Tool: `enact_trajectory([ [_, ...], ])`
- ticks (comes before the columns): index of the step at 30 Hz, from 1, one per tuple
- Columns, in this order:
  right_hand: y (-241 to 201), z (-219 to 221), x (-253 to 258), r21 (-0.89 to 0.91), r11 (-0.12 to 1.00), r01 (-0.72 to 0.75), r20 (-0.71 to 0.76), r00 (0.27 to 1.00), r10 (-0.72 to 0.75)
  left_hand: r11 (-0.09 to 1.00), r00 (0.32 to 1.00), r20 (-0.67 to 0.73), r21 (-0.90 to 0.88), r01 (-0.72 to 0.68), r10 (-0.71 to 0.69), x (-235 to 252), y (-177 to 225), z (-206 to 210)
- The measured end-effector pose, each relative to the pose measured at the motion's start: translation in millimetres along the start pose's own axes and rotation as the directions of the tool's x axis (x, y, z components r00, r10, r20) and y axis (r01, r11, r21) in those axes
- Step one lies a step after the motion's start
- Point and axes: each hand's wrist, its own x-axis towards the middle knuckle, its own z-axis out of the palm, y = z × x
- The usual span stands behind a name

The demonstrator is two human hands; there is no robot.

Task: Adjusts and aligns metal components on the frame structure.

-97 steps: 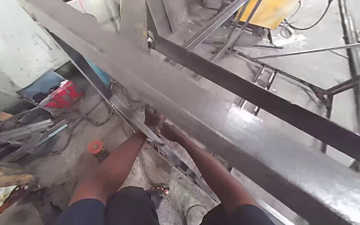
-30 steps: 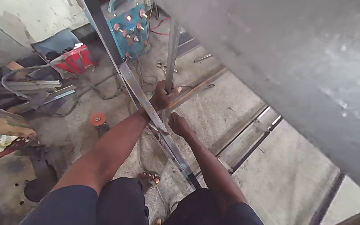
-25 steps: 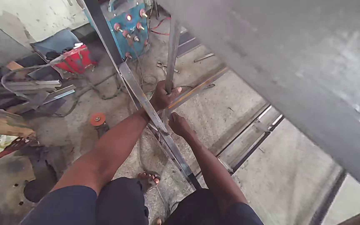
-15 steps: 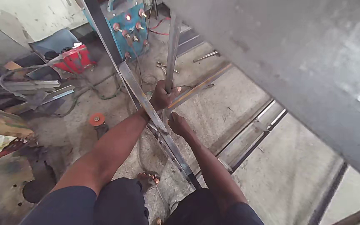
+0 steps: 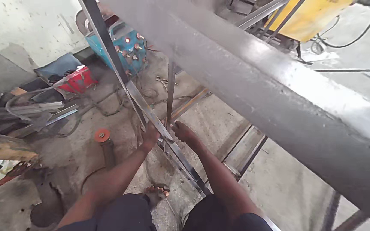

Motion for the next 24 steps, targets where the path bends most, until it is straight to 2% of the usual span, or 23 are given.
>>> enact_trajectory([
  [1,0,0,0,0.093,0.996,-0.018,0.017,1.0,0.016,0.933,0.938,0.129,-0.125,0.338,-0.322,-1,6,4],
  [2,3,-2,5,0.155,0.988,-0.028,0.029,0.999,0.024,0.793,0.827,0.207,-0.239,0.56,-0.522,2,22,9],
  [4,9,-7,18,0.199,0.98,-0.009,0.037,0.999,0.001,0.518,0.608,0.369,-0.319,0.794,-0.703,4,92,-4],
  [5,7,-10,20,0.225,0.974,0.015,0.019,1.0,-0.02,0.425,0.536,0.413,-0.334,0.841,-0.737,5,119,-12],
  [6,0,-9,19,0.237,0.971,0.015,-0.024,1.0,-0.009,0.387,0.528,0.426,-0.376,0.842,-0.735,4,126,-13],
  [7,-17,-6,10,0.227,0.973,-0.053,-0.075,0.995,0.072,0.36,0.554,0.429,-0.454,0.815,-0.713,1,113,-6],
  [8,-42,-2,-3,0.215,0.956,-0.198,-0.117,0.967,0.227,0.319,0.585,0.436,-0.542,0.778,-0.684,-2,89,6],
  [9,-49,1,-5,0.222,0.939,-0.261,-0.144,0.944,0.297,0.29,0.608,0.431,-0.601,0.744,-0.667,-4,73,16],
  [10,-38,-1,4,0.252,0.941,-0.225,-0.139,0.954,0.266,0.276,0.624,0.427,-0.634,0.723,-0.655,-4,66,22],
  [12,13,-2,38,0.352,0.936,0.01,-0.109,0.994,0.03,0.253,0.641,0.438,-0.665,0.703,-0.63,-9,62,23],
  [14,13,1,38,0.354,0.935,0.015,-0.131,0.991,0.034,0.226,0.638,0.484,-0.662,0.714,-0.599,-12,66,16],
  [15,5,2,32,0.323,0.946,-0.007,-0.156,0.986,0.061,0.161,0.62,0.501,-0.686,0.71,-0.604,-7,67,18],
  [16,2,3,30,0.289,0.957,-0.024,-0.172,0.982,0.076,0.055,0.65,0.526,-0.753,0.656,-0.549,-1,63,21],
  [17,6,3,35,0.264,0.964,-0.033,-0.184,0.979,0.084,-0.021,0.779,0.53,-0.831,0.556,-0.334,-4,45,27],
  [18,8,3,38,0.253,0.967,-0.038,-0.185,0.979,0.087,-0.057,0.641,0.536,-0.79,0.611,-0.55,10,76,21],
  [19,9,3,41,0.243,0.969,-0.038,-0.187,0.979,0.085,-0.045,0.532,0.504,-0.753,0.657,-0.681,20,99,17],
  [20,11,3,44,0.244,0.969,-0.036,-0.19,0.978,0.084,-0.017,0.5,0.48,-0.733,0.68,-0.721,24,109,15],
  [22,14,3,43,0.245,0.969,-0.029,-0.187,0.979,0.077,0.026,0.481,0.447,-0.712,0.701,-0.754,25,111,18],
  [24,11,3,40,0.233,0.972,-0.025,-0.185,0.98,0.07,0.02,0.437,0.453,-0.676,0.736,-0.777,27,91,26],
])
